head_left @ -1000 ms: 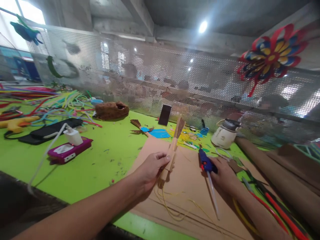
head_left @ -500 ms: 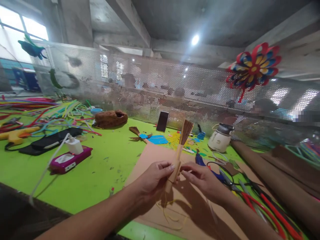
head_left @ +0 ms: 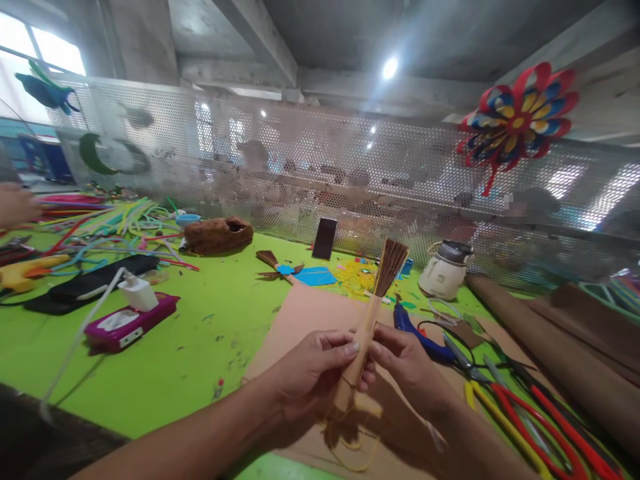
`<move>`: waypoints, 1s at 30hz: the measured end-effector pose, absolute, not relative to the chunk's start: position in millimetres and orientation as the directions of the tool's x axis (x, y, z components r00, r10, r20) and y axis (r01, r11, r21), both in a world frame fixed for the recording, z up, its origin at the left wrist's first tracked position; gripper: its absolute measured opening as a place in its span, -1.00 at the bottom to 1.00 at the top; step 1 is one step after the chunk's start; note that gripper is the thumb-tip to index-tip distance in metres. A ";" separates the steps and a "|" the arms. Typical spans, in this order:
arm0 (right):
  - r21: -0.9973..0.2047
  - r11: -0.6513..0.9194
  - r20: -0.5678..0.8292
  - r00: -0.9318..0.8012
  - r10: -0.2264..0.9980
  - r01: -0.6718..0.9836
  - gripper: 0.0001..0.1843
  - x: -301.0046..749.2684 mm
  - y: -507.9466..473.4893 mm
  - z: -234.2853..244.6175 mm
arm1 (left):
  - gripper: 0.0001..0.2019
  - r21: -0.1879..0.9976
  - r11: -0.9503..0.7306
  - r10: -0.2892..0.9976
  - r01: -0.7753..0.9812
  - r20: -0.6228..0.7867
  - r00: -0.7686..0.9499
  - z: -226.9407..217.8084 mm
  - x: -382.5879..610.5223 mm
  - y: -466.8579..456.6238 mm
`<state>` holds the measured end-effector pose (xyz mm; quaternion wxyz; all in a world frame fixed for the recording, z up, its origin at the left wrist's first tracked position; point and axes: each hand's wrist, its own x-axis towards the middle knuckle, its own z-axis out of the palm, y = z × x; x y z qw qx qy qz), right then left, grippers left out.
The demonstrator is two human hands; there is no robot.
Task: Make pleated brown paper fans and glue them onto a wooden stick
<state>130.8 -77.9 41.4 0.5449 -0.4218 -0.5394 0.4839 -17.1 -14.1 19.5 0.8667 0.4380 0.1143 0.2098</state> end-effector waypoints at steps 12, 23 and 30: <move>-0.961 0.151 0.146 0.037 0.989 -0.233 -0.68 122.1 -77.6 28.1 | -0.81 0.804 0.503 0.478 -0.316 0.045 0.877 19.2 -12.5 -18.5; -0.950 0.269 0.293 0.163 0.942 0.157 -0.75 128.5 -74.3 -1.6 | -0.80 0.786 0.497 0.551 -0.367 0.041 0.834 10.7 -5.1 -17.4; -0.943 0.310 0.330 0.240 0.913 0.119 -0.69 115.6 -68.5 -18.4 | -0.86 0.743 0.547 0.598 -0.386 -0.025 0.801 11.7 -4.6 -17.9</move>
